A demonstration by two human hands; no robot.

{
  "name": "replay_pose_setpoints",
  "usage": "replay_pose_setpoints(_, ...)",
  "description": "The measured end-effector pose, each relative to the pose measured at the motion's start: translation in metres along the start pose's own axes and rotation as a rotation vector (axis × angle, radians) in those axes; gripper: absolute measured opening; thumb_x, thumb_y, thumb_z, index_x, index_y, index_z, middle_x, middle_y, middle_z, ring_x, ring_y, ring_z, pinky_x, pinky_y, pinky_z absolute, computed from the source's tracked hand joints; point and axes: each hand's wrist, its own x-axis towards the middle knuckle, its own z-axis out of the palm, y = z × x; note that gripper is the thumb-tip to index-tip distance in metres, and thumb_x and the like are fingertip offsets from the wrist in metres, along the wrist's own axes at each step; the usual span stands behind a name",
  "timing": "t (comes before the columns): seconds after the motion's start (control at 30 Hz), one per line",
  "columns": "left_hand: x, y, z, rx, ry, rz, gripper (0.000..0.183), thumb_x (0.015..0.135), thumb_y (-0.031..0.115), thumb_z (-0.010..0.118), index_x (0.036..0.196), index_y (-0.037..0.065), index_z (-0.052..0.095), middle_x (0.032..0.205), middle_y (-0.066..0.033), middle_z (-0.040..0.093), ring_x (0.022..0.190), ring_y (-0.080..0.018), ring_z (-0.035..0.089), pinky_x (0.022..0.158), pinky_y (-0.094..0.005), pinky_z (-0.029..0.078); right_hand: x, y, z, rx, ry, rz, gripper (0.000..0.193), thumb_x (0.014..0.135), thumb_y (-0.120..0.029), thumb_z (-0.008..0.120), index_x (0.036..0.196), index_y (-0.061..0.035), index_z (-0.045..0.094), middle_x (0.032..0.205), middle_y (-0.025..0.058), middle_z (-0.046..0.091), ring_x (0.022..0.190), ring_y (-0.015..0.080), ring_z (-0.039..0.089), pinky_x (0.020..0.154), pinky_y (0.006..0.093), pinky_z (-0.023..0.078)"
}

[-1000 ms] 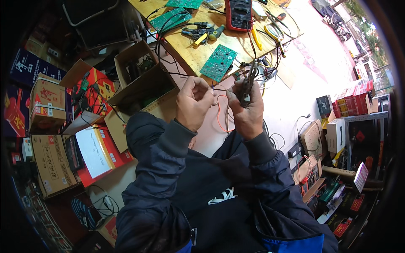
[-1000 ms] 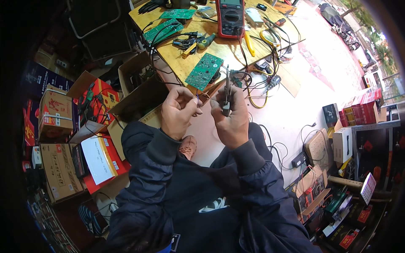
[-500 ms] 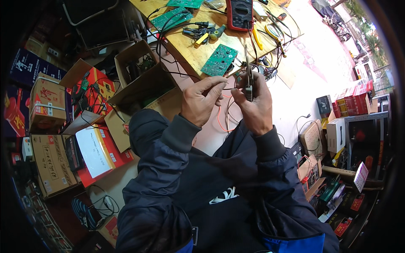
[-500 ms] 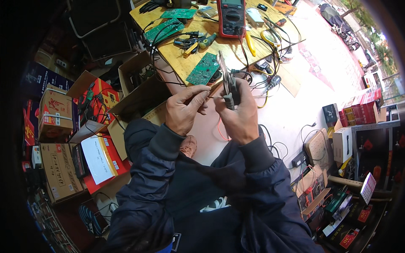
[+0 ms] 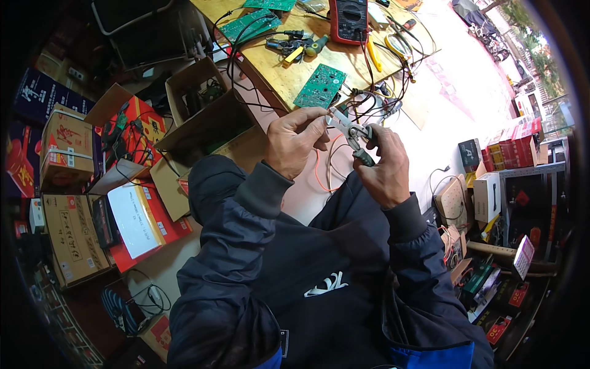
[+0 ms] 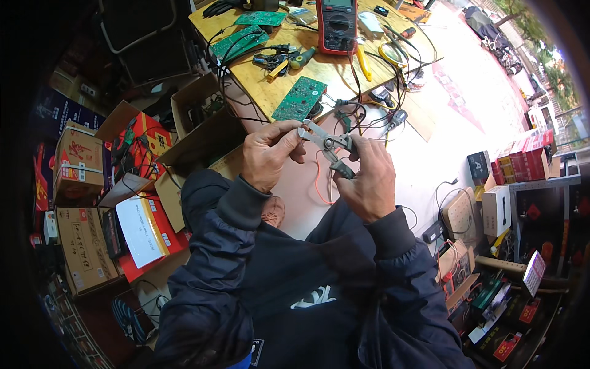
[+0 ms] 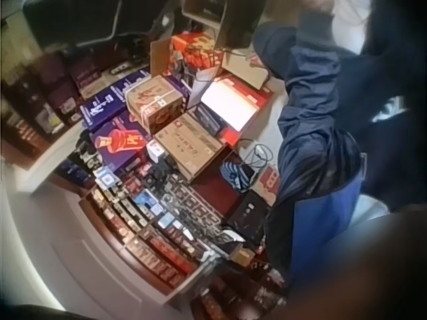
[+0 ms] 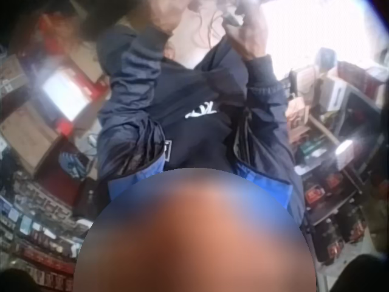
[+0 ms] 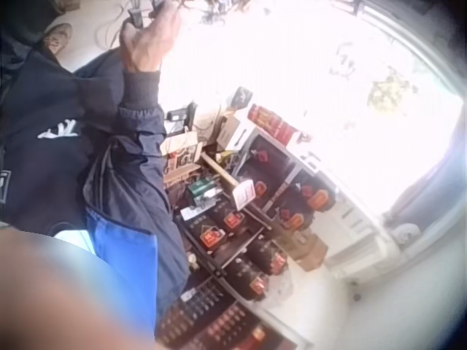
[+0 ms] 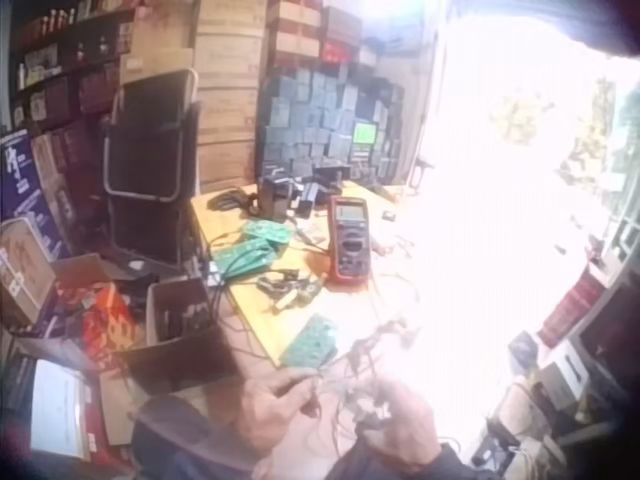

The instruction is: The person strips wire ends with pliers, connects a power adapter to a circuit board, and uses a multimeter to measure voltage on the board. The person handles multiple wires and circuit boards on a cluttered workbench.

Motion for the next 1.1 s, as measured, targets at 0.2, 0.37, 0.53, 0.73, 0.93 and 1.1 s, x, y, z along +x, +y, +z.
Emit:
replay_pose_setpoints(0.2,0.000,0.000,0.000,0.037,-0.004,0.013,0.021,0.102,0.010,0.066,0.117,-0.004,0.072,0.089,-0.0054,0.072,0.078,-0.0095,0.067,0.067,-0.0238,0.058,0.000,-0.001,0.007,0.019,0.009,0.000,0.050,0.068,-0.004,0.074,0.117,-0.0018,0.063,0.089,0.0116,0.062,0.086,0.0300,0.060,0.081,0.0417,0.049)
replay_pose_setpoints(0.37,-0.001,0.000,-0.001,0.068,-0.010,0.024,0.021,0.102,0.010,0.066,0.117,-0.004,0.072,0.088,-0.0051,0.071,0.078,-0.0092,0.066,0.067,-0.0239,0.057,0.000,-0.003,0.005,-0.007,-0.009,0.003,0.051,0.068,-0.005,0.075,0.117,-0.0020,0.063,0.089,0.0116,0.062,0.086,0.0303,0.060,0.081,0.0416,0.050)
replay_pose_setpoints(0.53,-0.002,0.001,0.000,0.071,-0.013,0.038,0.021,0.102,0.010,0.066,0.116,-0.004,0.072,0.088,-0.0049,0.071,0.078,-0.0089,0.066,0.068,-0.0242,0.057,0.001,-0.005,0.003,-0.016,-0.035,0.022,0.051,0.069,-0.006,0.076,0.118,-0.0022,0.063,0.089,0.0115,0.062,0.087,0.0303,0.060,0.082,0.0414,0.050)
replay_pose_setpoints(0.73,-0.002,0.001,-0.002,0.116,-0.023,0.035,0.021,0.100,0.010,0.065,0.115,-0.004,0.072,0.087,-0.0042,0.071,0.077,-0.0083,0.065,0.068,-0.0244,0.055,-0.001,-0.002,-0.002,0.006,-0.075,0.064,0.047,0.072,-0.008,0.076,0.117,-0.0024,0.064,0.089,0.0123,0.064,0.083,0.0307,0.063,0.078,0.0408,0.051)
replay_pose_setpoints(0.93,-0.001,0.000,-0.002,0.183,-0.027,0.082,0.016,0.099,0.008,0.063,0.110,-0.002,0.070,0.087,-0.0029,0.070,0.076,-0.0073,0.063,0.069,-0.0242,0.053,-0.002,0.003,0.001,0.060,-0.123,0.075,0.038,0.076,-0.002,0.071,0.114,0.0010,0.063,0.078,0.0110,0.061,0.068,0.0194,0.059,0.067,0.0331,0.050)
replay_pose_setpoints(1.1,0.000,0.002,-0.007,0.112,-0.054,0.037,0.014,0.099,0.010,0.062,0.107,0.000,0.069,0.085,0.0002,0.065,0.075,-0.0056,0.056,0.068,-0.0229,0.049,-0.001,0.005,0.000,0.322,-0.308,0.245,0.033,0.079,-0.001,0.071,0.112,0.0020,0.064,0.083,0.0048,0.064,0.074,0.0123,0.060,0.071,0.0302,0.050)
